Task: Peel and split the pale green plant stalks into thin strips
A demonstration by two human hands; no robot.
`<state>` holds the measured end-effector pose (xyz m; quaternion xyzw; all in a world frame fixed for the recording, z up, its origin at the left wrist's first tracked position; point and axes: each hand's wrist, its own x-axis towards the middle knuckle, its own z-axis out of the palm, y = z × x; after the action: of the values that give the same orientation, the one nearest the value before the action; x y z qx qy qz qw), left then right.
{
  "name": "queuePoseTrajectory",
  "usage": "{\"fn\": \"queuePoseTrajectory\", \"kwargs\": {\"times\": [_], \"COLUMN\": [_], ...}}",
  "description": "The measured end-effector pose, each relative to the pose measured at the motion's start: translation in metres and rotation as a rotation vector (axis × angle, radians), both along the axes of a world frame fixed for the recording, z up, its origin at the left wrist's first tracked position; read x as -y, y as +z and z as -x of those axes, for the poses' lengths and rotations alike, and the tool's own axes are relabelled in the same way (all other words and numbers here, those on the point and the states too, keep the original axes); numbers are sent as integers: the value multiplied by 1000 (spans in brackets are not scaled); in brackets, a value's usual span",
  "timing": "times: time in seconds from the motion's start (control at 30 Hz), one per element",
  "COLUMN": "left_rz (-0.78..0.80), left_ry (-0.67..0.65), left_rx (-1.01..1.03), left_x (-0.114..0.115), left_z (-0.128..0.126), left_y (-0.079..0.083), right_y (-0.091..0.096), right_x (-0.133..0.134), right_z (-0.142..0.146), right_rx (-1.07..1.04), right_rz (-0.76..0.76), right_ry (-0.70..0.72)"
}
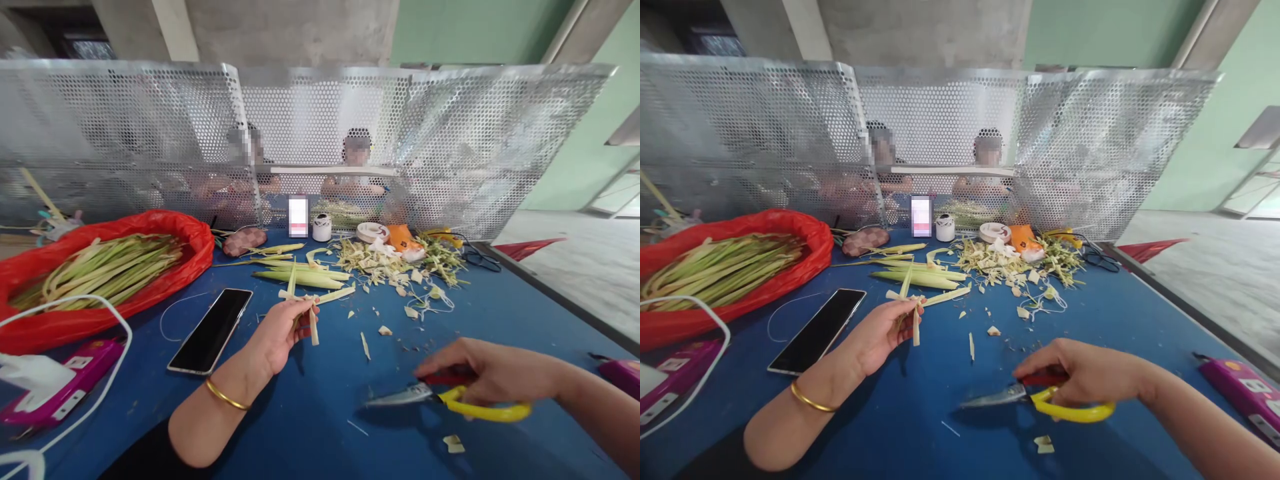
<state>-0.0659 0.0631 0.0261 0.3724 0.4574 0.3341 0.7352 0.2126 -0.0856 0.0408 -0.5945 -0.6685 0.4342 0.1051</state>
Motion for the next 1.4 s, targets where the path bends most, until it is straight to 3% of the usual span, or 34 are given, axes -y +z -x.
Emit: {"fn": "queuePoseTrajectory", "kwargs": {"times": [0.07,0.1,0.13,0.2,0.3,0.37,0.47,0.53,0.6,0.67,0.77,0.83,0.93,1.0,1.1,1.17,1.23,1.3,1.4], "left_rz": [3,1,-4,-13,-10,-6,7,20,25,19,12,12,25,32,26,30,36,36,35], "left_ry": [1,0,-2,-6,-3,-3,-16,-24,-27,-27,-33,-46,-60,-59,-71,-79,-70,-55,-61], "left_rx": [-12,-15,-16,-15,-12,-12,-18,-20,-20,-17,-11,-6,0,-2,-14,-24,-33,-38,-34], "left_x": [0,0,0,-1,-1,-1,1,2,2,1,1,2,4,6,7,8,7,6,6], "left_z": [0,0,0,1,1,1,-1,-2,-2,-2,-1,-1,-1,-2,-4,-4,-4,-3,-3], "left_y": [-1,-1,-1,0,1,1,1,0,-1,-2,-3,-3,-2,-2,-2,-2,-2,-3,-4], "right_y": [-7,-12,-17,-25,-26,-21,-16,-19,-26,-30,-25,-14,3,5,-11,-25,-32,-28,-13], "right_x": [-12,-22,-32,-49,-56,-47,-35,-39,-50,-62,-63,-48,-20,-10,-16,-28,-34,-31,-16], "right_z": [-17,-26,-34,-52,-65,-59,-36,-24,-24,-34,-51,-54,-49,-49,-57,-66,-73,-74,-65], "right_rx": [-64,-57,-21,96,134,21,-185,-188,-95,62,131,8,-154,-179,-112,13,88,44,-78], "right_rz": [96,65,16,-198,-254,-197,-54,4,-58,-201,-282,-245,-2,145,102,-102,-211,-213,-67], "right_ry": [22,-26,-89,-432,-563,-492,-189,-59,-132,-397,-553,-505,-184,-57,-135,-368,-546,-528,-301]}}
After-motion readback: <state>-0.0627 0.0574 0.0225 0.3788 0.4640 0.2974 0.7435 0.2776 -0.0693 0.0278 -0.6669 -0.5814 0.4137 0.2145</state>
